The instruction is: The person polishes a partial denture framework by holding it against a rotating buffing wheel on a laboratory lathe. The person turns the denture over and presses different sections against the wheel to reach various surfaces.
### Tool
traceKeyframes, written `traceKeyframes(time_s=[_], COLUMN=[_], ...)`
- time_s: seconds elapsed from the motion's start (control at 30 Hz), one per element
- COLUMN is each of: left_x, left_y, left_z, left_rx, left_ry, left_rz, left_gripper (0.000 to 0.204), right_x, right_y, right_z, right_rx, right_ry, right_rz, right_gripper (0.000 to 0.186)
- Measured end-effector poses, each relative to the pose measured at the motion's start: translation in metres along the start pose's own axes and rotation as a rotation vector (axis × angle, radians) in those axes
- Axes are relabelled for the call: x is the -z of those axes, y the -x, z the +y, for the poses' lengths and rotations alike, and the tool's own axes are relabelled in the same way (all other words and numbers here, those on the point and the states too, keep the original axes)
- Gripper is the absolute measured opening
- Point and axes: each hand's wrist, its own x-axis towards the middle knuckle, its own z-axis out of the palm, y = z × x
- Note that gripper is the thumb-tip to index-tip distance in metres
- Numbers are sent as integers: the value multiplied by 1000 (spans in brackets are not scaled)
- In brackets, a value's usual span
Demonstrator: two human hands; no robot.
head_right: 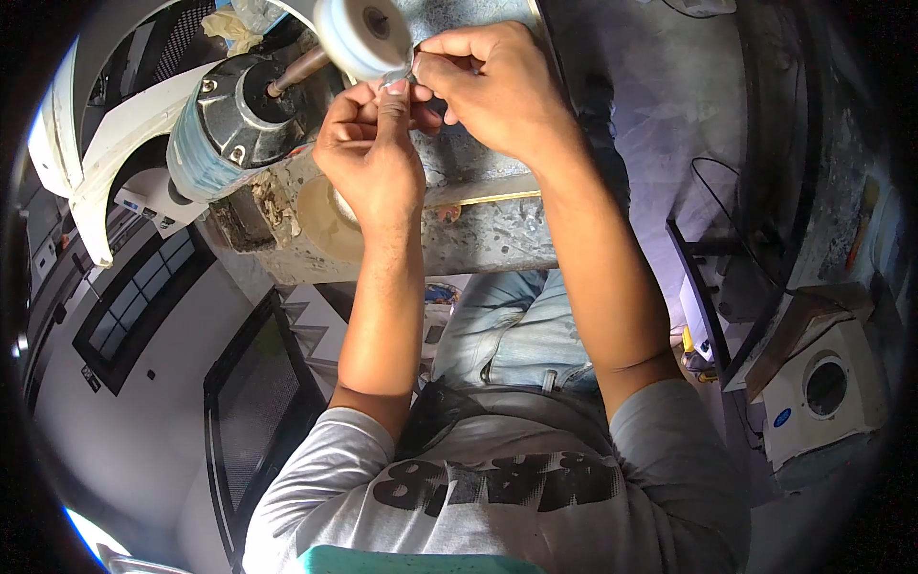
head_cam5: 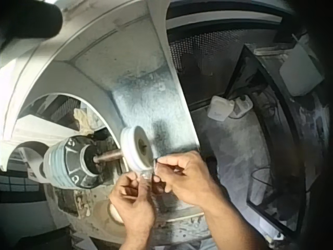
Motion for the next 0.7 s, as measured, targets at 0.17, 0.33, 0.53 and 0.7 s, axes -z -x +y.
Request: traceKeyframes(time_s=[0.17,0.33,0.53,0.7], left_x=[0,-3,9,3], left_y=[6,0,4,-4], left_z=[2,3,4,6], left_rx=[-93,18,14,87], left_ry=[20,16,113,155], left_rz=[39,24,-13,-35], left_gripper=[7,7,8,9], right_x=[0,-1,-4,-2], right_y=[5,1,10,3], right_z=[-4,0,-6,-2], right_rx=[15,-63,-20,-37], right_ry=[-47,-108,-109,-106], right_rz=[-42,16,-54,8], right_gripper=[20,18,17,17])
